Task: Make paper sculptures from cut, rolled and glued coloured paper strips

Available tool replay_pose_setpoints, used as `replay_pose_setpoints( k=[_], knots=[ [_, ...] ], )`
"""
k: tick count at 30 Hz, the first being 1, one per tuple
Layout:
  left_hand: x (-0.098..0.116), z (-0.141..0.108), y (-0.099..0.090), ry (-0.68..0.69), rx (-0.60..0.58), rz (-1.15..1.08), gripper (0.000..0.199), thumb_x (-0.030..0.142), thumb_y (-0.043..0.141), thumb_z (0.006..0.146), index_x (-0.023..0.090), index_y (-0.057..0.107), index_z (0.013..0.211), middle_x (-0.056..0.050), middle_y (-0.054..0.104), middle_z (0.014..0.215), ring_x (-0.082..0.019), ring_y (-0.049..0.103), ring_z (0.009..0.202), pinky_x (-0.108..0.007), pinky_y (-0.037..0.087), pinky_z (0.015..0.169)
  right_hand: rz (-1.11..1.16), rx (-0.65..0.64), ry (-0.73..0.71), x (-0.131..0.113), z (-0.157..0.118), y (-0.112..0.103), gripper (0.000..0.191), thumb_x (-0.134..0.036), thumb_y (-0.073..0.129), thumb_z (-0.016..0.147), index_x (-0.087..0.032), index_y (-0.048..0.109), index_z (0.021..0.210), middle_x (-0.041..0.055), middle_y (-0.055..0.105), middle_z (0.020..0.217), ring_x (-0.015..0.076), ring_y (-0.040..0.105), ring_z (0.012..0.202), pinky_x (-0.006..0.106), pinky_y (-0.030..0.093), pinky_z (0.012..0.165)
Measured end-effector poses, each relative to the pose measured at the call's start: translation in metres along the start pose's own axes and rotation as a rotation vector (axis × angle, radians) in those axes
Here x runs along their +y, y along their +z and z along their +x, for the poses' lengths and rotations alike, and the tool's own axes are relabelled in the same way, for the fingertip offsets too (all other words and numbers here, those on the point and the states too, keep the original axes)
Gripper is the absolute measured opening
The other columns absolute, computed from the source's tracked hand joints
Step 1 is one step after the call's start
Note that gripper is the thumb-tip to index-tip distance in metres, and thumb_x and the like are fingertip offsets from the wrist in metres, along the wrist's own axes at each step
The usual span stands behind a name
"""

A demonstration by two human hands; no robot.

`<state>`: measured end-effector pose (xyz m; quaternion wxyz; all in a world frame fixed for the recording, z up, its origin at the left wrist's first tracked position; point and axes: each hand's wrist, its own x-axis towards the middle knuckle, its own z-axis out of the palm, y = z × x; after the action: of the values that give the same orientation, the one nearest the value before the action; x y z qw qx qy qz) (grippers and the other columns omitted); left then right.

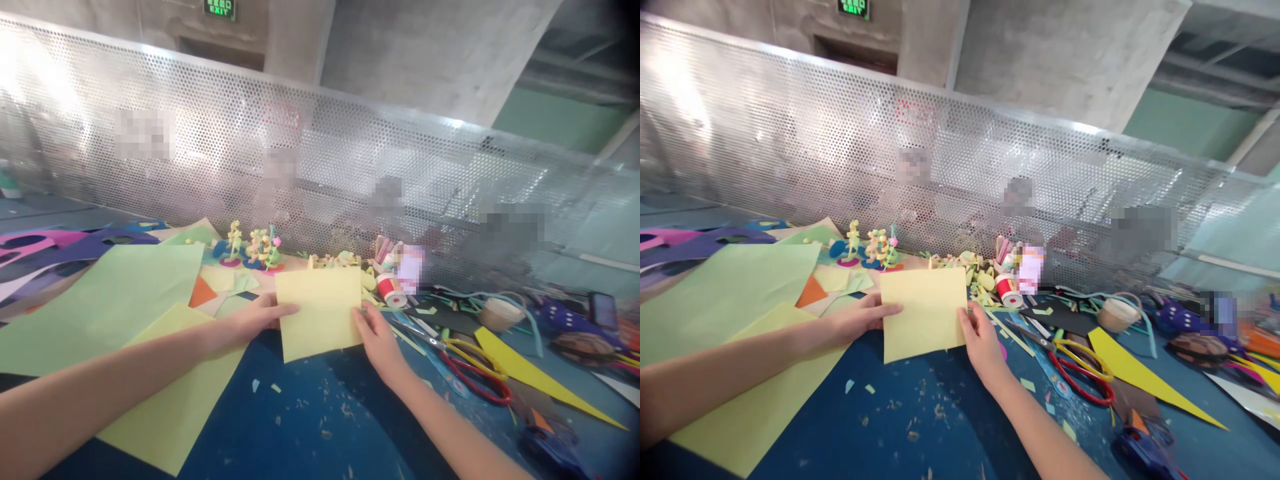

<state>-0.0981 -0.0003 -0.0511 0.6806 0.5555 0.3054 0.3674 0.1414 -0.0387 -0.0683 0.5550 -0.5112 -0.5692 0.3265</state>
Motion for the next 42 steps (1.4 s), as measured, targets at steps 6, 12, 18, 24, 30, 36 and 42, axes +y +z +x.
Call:
replay_pose_setpoints(
  k=[6,12,18,24,30,36,42],
  knots=[
    [-0.008,0.004,-0.005,0.027,0.103,-0.025,0.044,0.032,0.07,0.069,0.025,0.058,0.11,-0.006,0.065,0.11,-0.025,0.061,0.099,-0.037,0.049,0.086,0.114,0.009,0.061,0.001,0.002,-0.002,0.027,-0.048,0.054,0.079,-0.022,0.06,0.08,-0.0006,0.059,0.061,0.0171,0.053,0.053,0.028,0.043,0.051],
    [-0.007,0.005,-0.004,0.061,0.155,-0.08,0.047,0.035,0.069,0.07,0.024,0.054,0.114,-0.007,0.058,0.122,-0.026,0.055,0.11,-0.037,0.05,0.087,0.244,0.005,0.094,0.002,0.004,-0.003,0.025,-0.045,0.062,0.074,-0.02,0.062,0.078,-0.0024,0.059,0.06,0.0148,0.055,0.055,0.027,0.044,0.054],
    [-0.005,0.002,-0.001,0.073,0.094,-0.039,0.049,0.033,0.069,0.071,0.025,0.052,0.117,-0.006,0.058,0.122,-0.027,0.053,0.112,-0.038,0.049,0.089,0.262,0.029,0.109,0.005,0.006,-0.002,0.025,-0.04,0.068,0.07,-0.018,0.064,0.081,-0.0016,0.061,0.063,0.0132,0.056,0.057,0.026,0.045,0.055],
    [-0.007,0.004,-0.001,0.089,0.096,-0.033,0.052,0.032,0.069,0.07,0.023,0.052,0.118,-0.007,0.059,0.121,-0.027,0.054,0.111,-0.04,0.048,0.091,0.283,0.057,0.129,0.006,0.005,-0.003,0.025,-0.041,0.067,0.071,-0.018,0.065,0.08,-0.0013,0.062,0.063,0.0141,0.059,0.057,0.026,0.047,0.056],
    [-0.008,0.005,-0.002,0.085,0.144,-0.048,0.05,0.034,0.069,0.07,0.022,0.053,0.116,-0.007,0.055,0.126,-0.027,0.052,0.114,-0.039,0.048,0.09,0.286,0.09,0.136,0.009,0.005,-0.003,0.026,-0.039,0.072,0.065,-0.018,0.065,0.081,-0.0002,0.065,0.065,0.0156,0.06,0.06,0.029,0.049,0.061],
    [-0.007,0.005,-0.003,0.051,0.188,-0.081,0.046,0.033,0.068,0.072,0.02,0.055,0.114,-0.009,0.058,0.122,-0.026,0.057,0.108,-0.036,0.051,0.087,0.282,0.123,0.106,0.012,0.008,-0.004,0.026,-0.038,0.068,0.069,-0.021,0.063,0.088,-0.0003,0.065,0.073,0.0136,0.059,0.065,0.026,0.048,0.063],
    [-0.004,0.005,-0.001,0.058,0.193,-0.102,0.046,0.032,0.069,0.071,0.021,0.055,0.114,-0.009,0.058,0.123,-0.026,0.055,0.11,-0.036,0.051,0.088,0.232,0.053,0.114,0.008,0.007,-0.005,0.021,-0.038,0.065,0.073,-0.017,0.063,0.071,-0.0071,0.045,0.04,0.0058,0.035,0.035,0.02,0.026,0.036]
  ],
)
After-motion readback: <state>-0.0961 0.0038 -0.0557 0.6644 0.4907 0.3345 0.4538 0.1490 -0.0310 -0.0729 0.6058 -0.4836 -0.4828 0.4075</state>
